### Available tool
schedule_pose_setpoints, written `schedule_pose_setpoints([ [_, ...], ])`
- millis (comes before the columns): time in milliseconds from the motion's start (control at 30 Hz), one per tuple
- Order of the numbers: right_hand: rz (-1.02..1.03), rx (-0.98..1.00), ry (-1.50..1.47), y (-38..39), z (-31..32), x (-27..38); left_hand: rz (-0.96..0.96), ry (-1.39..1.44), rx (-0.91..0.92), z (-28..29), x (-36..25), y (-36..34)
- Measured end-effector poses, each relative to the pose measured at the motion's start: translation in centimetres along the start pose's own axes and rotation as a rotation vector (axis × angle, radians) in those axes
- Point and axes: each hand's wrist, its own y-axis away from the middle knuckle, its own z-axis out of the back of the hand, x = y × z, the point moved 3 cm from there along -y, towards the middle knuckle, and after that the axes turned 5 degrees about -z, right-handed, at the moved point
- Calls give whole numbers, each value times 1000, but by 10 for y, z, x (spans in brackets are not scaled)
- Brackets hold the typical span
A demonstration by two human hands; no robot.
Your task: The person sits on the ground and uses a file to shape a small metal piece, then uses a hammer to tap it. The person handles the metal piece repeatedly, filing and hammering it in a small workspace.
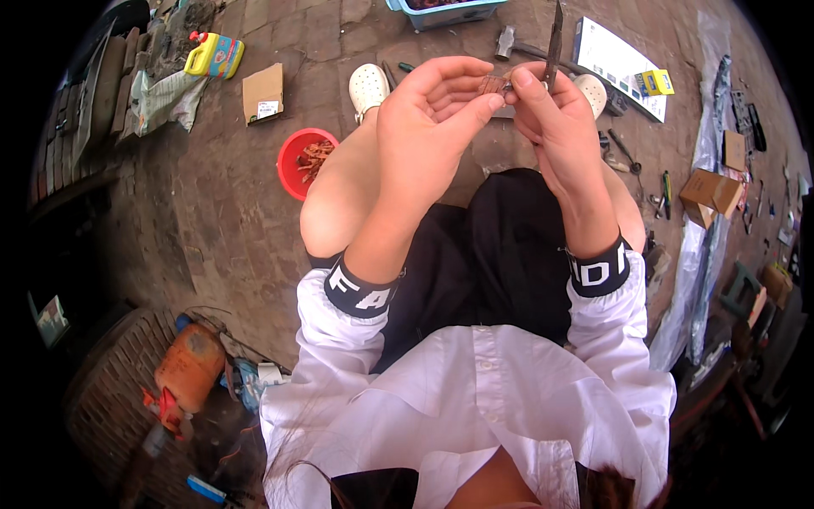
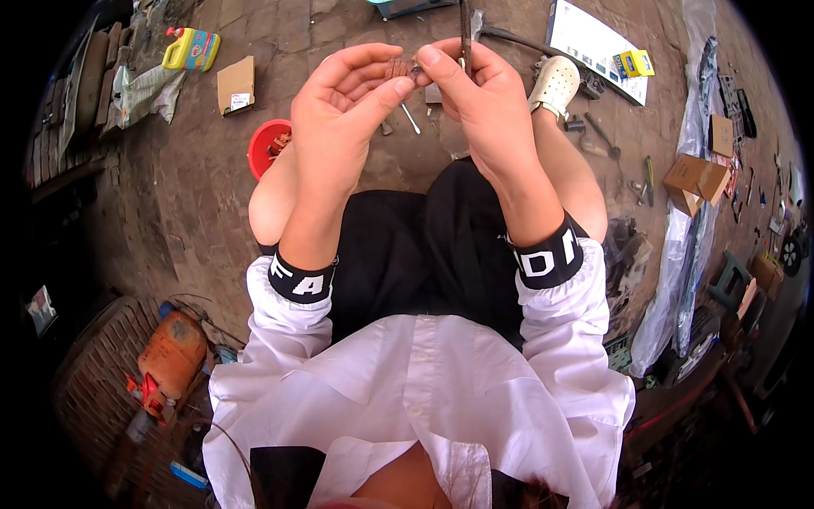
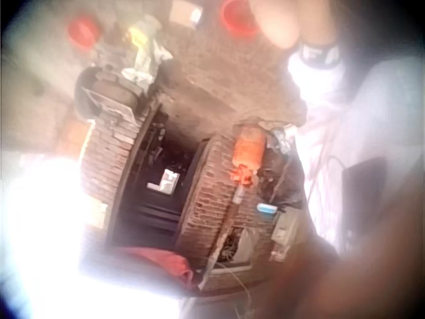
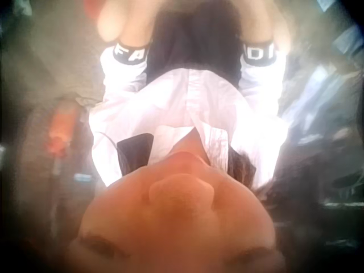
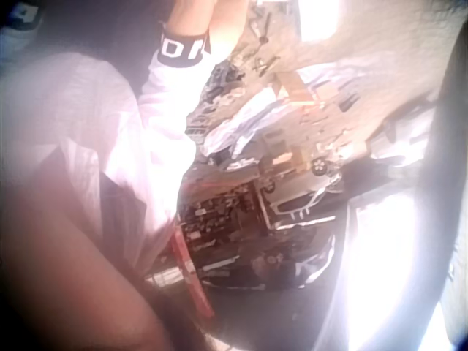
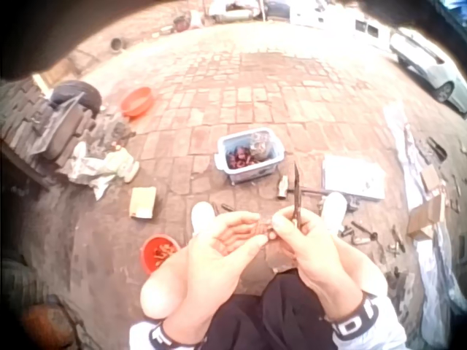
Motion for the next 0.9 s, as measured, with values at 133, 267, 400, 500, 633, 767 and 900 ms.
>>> schedule_pose_setpoints([
  [133,-3,22,-2,1,-1,3,109,128,8,4,-3,0],
  [267,43,-2,135,3,-4,8,166,210,-5,8,-2,-1],
  [400,134,-56,269,4,-7,10,124,179,-31,9,-2,-2],
  [500,205,-94,330,4,-7,6,46,95,-54,7,-2,-2],
  [633,232,-129,370,7,-10,7,-24,10,-75,6,0,-1],
  [767,272,-154,413,7,-11,7,-88,-144,-92,3,-5,0],
  [900,248,-187,471,6,-7,5,-133,-247,-109,1,-2,2],
])
